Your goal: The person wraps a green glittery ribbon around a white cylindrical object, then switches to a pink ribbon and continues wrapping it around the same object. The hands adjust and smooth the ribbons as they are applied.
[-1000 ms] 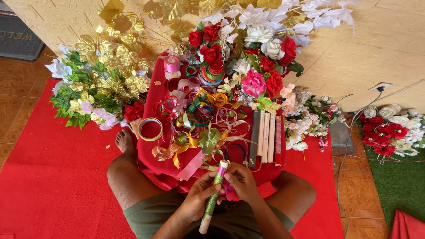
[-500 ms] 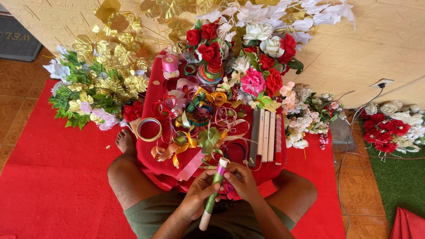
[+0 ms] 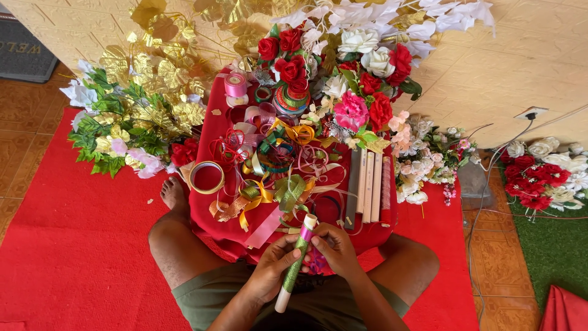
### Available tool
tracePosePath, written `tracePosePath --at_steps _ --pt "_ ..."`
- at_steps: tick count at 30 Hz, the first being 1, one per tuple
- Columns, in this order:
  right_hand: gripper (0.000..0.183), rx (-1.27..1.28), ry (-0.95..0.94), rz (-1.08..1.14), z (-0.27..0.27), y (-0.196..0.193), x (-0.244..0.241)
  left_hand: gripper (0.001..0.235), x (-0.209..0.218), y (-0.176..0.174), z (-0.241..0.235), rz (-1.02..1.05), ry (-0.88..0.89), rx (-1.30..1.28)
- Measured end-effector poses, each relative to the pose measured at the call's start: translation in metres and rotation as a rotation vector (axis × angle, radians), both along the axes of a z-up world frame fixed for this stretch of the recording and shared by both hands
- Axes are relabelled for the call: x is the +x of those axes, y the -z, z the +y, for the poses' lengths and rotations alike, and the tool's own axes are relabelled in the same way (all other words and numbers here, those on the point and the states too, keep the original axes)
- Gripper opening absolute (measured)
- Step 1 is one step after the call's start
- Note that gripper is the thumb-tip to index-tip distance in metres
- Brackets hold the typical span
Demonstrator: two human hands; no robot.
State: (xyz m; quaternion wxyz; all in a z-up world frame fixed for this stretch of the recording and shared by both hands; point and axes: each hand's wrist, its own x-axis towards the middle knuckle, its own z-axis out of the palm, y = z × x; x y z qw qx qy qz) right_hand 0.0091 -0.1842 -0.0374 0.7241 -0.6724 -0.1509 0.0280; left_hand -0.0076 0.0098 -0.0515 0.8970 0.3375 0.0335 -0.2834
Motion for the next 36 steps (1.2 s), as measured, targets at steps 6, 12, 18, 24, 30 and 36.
tracePosePath --at_steps 6,12,18,24,30,36 --pt "0.019 -0.049 0.034 0.02 -0.003 0.009 -0.002 0.036 -0.001 -0.015 0.002 0.052 0.03 -0.016" --pt "0.018 -0.024 0.022 0.011 -0.002 0.011 -0.002 0.035 -0.001 -0.014 0.003 0.053 0.041 -0.02" --pt "0.02 -0.025 0.027 -0.011 -0.002 0.009 -0.002 0.047 0.002 -0.018 0.005 0.023 0.095 0.028" --pt "0.019 -0.007 0.017 0.007 -0.001 0.001 -0.003 0.044 0.0 -0.02 0.005 -0.009 0.082 -0.023" --pt "0.018 -0.059 0.04 -0.05 0.0 0.002 -0.001 0.04 0.0 -0.015 0.002 0.006 0.041 0.03" --pt "0.017 -0.079 0.051 -0.011 0.0 0.005 0.0 0.05 -0.002 -0.01 -0.002 -0.088 0.018 0.112"
